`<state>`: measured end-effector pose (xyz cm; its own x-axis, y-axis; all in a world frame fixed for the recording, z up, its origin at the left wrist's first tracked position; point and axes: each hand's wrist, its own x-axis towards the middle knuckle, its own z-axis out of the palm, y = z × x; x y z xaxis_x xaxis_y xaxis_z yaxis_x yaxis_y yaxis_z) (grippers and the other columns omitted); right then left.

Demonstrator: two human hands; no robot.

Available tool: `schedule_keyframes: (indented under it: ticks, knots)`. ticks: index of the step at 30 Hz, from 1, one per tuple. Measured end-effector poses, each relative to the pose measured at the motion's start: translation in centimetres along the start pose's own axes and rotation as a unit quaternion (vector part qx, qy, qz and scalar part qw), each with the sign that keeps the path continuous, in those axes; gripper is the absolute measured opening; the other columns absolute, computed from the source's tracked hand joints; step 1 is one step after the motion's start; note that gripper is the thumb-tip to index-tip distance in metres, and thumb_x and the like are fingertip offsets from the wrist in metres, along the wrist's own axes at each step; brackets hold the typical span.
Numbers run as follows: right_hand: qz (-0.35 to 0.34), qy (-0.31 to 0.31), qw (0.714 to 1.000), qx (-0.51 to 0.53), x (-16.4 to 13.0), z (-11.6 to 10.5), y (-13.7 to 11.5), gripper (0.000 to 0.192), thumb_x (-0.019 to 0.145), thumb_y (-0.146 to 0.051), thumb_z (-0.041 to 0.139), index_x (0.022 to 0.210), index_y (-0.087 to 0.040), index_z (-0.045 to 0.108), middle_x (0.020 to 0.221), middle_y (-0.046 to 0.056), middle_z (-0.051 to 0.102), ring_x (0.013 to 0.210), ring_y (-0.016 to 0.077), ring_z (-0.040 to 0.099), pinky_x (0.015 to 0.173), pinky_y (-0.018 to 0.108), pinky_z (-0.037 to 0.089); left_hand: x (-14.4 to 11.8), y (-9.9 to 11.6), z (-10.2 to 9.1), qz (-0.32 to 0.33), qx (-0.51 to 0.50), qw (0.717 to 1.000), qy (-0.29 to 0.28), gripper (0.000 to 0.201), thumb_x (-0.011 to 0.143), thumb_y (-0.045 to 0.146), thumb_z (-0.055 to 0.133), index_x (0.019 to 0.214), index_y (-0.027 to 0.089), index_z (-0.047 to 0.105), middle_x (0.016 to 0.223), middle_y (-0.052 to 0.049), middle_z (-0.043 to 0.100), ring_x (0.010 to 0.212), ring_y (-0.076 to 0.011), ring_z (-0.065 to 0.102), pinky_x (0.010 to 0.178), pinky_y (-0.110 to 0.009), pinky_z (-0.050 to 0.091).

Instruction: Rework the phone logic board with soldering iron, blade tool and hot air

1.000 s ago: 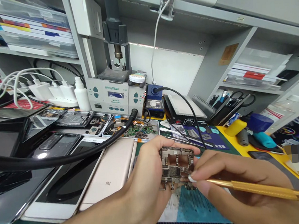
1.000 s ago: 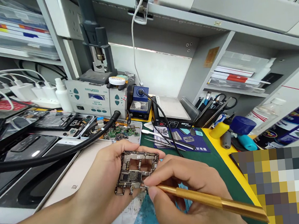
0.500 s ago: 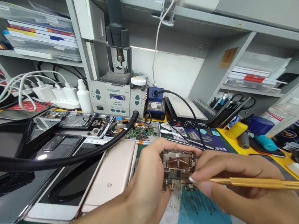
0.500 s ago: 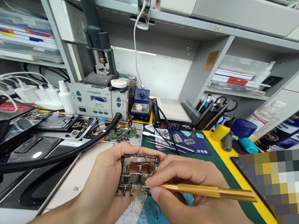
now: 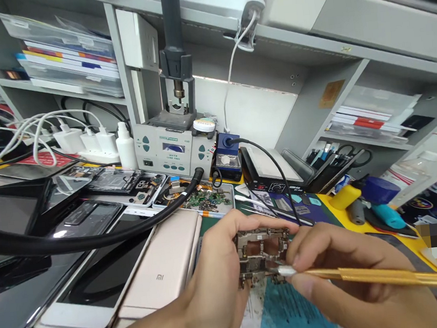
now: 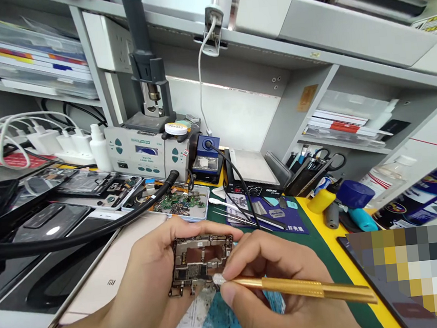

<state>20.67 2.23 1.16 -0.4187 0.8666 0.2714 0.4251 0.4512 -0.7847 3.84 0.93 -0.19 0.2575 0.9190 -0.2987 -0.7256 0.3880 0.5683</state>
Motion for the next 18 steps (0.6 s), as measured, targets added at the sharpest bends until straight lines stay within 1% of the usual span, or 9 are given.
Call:
schedule_keyframes:
  ticks: [3,6,8,12,18]
  knots:
    - [0.032,0.033,0.997,0.058,-0.2,0.5,-0.2,0.011,0.070,-0.017,0.078,0.065,-0.025,0.071,0.067,-0.002,0.070,0.046,0.0102,0.056,0.039,0.017,0.044,0.0,-0.1,0.1,0.000,0.001,1.000,0.002,0.042,0.082,0.033,0.046,0.080,0.010,0.080,0.079,-0.012,0.076,0.075,-0.0213,0.063,0.070,-0.028,0.047]
    - [0.020,0.030,0.996,0.081,-0.2,0.6,-0.2,0.014,0.071,-0.014,0.077,0.067,-0.026,0.073,0.065,-0.005,0.069,0.042,0.0073,0.052,0.036,0.015,0.040,0.0,-0.1,0.1,-0.006,0.009,1.000,0.007,0.044,0.083,0.033,0.044,0.081,0.010,0.081,0.079,-0.013,0.076,0.074,-0.0204,0.063,0.068,-0.026,0.047]
    - [0.000,0.006,0.998,0.069,0.0,0.3,0.0,0.016,0.074,-0.012,0.076,0.071,-0.028,0.074,0.066,-0.005,0.070,0.042,0.0071,0.054,0.037,0.014,0.042,0.0,-0.1,0.1,-0.007,0.011,1.000,0.007,0.044,0.083,0.033,0.044,0.081,0.010,0.081,0.079,-0.013,0.077,0.073,-0.0198,0.063,0.066,-0.025,0.046]
    - [-0.024,-0.045,0.998,0.031,0.2,-0.5,0.3,0.018,0.082,-0.011,0.074,0.079,-0.028,0.076,0.075,-0.004,0.074,0.044,0.0081,0.060,0.038,0.015,0.049,0.0,-0.1,0.0,-0.006,0.005,1.000,0.000,0.044,0.083,0.032,0.044,0.080,0.010,0.081,0.077,-0.012,0.076,0.071,-0.0191,0.063,0.064,-0.024,0.046]
    - [-0.047,-0.058,0.997,0.028,0.2,-0.8,0.5,0.022,0.084,-0.008,0.074,0.083,-0.030,0.076,0.077,-0.005,0.075,0.043,0.0073,0.062,0.038,0.014,0.051,0.1,0.0,-0.1,-0.006,0.008,1.000,-0.011,0.046,0.084,0.033,0.042,0.082,0.010,0.082,0.075,-0.010,0.076,0.067,-0.0174,0.062,0.062,-0.023,0.046]
